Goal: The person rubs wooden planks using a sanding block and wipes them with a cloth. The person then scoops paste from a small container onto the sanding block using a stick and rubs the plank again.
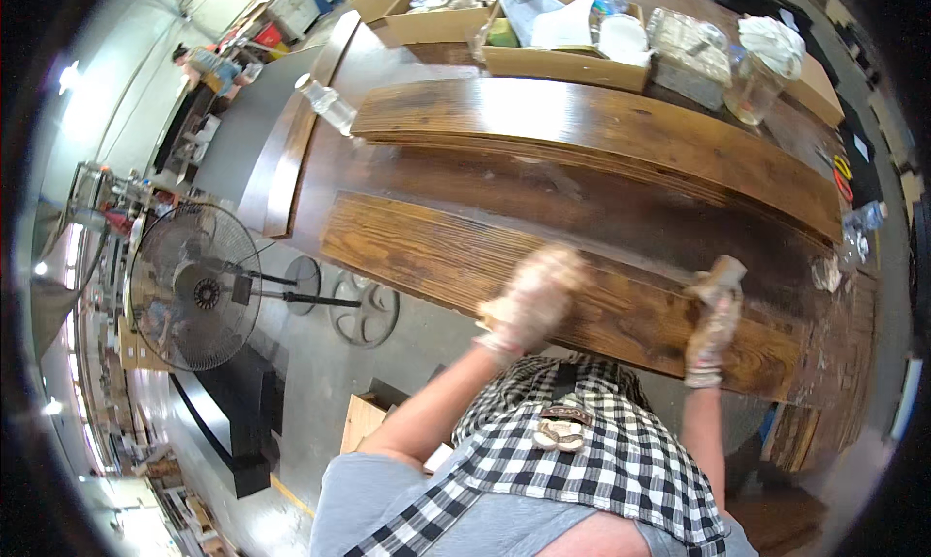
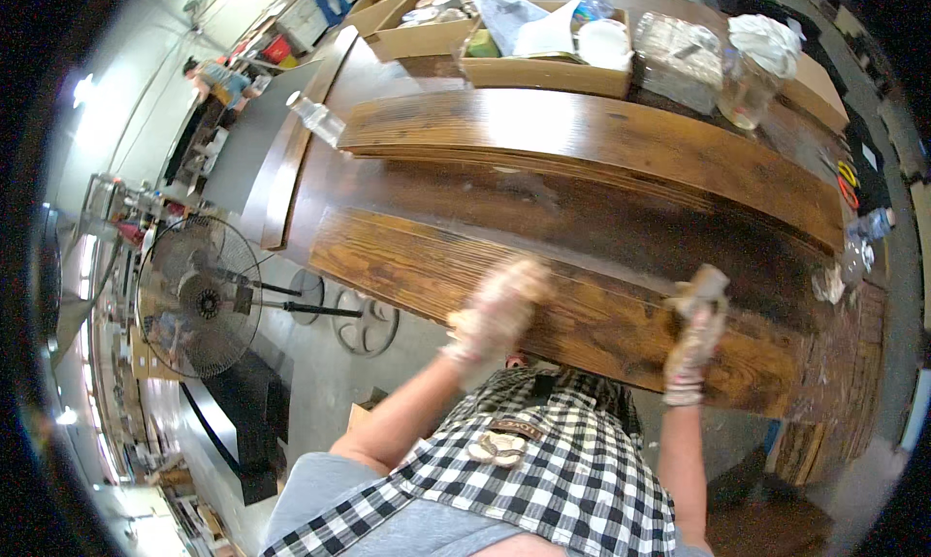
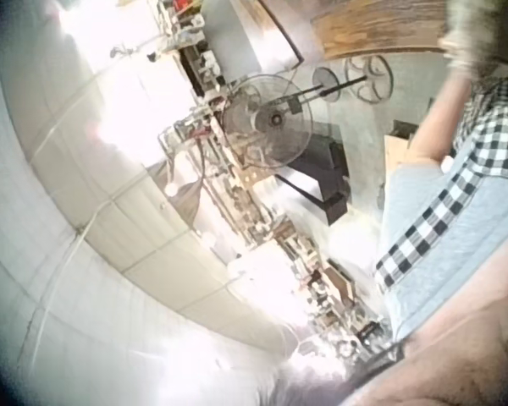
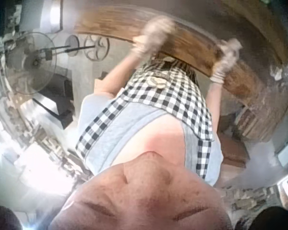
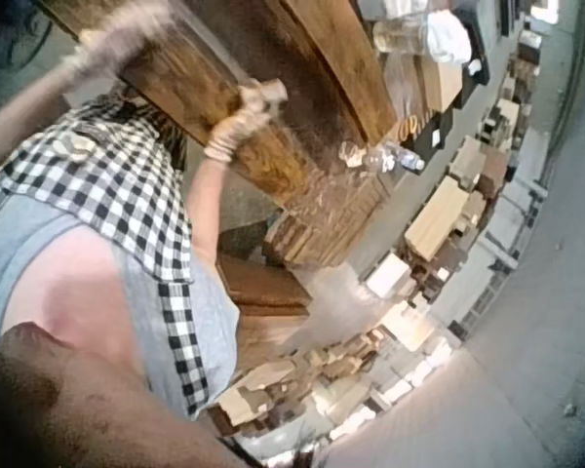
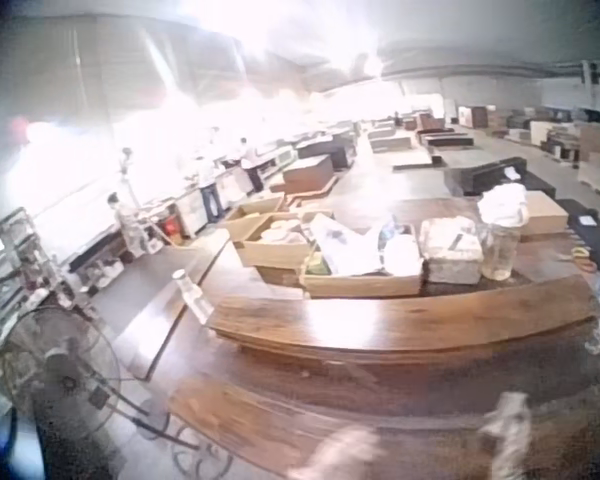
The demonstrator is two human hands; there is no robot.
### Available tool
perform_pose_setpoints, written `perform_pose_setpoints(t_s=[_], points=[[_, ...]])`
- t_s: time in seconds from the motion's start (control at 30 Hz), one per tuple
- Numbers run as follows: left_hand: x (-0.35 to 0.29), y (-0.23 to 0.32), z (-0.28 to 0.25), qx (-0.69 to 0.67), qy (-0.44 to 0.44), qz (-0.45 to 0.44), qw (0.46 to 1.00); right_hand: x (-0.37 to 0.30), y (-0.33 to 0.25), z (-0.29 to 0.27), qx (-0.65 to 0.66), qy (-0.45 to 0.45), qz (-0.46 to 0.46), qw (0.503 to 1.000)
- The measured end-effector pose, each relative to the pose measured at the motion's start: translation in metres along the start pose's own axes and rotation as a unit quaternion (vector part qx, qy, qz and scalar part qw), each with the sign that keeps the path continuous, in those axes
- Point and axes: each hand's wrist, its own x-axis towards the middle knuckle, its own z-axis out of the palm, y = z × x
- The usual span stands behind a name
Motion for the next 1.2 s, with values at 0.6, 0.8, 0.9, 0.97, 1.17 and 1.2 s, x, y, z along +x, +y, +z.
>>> perform_pose_setpoints(t_s=[0.6,0.8,0.9,0.97,1.17,1.2], points=[[0.023,-0.113,-0.358,0.589,0.181,-0.169,0.769,-0.026,-0.033,0.055,-0.036,-0.164,0.011,0.986],[0.018,-0.119,-0.427,0.282,0.427,-0.198,0.836,-0.042,-0.082,0.139,-0.315,-0.263,-0.207,0.888],[-0.01,-0.108,-0.4,0.213,0.308,-0.115,0.92,-0.057,-0.097,0.216,-0.326,-0.377,-0.299,0.814],[-0.001,-0.053,-0.341,0.256,0.156,-0.066,0.952,-0.065,-0.094,0.247,-0.354,-0.434,-0.291,0.776],[-0.042,-0.042,-0.281,0.242,-0.056,0.03,0.968,-0.086,-0.092,0.338,-0.286,-0.492,-0.299,0.766],[-0.044,-0.045,-0.277,0.241,-0.049,0.029,0.969,-0.09,-0.088,0.359,-0.27,-0.507,-0.308,0.758]])
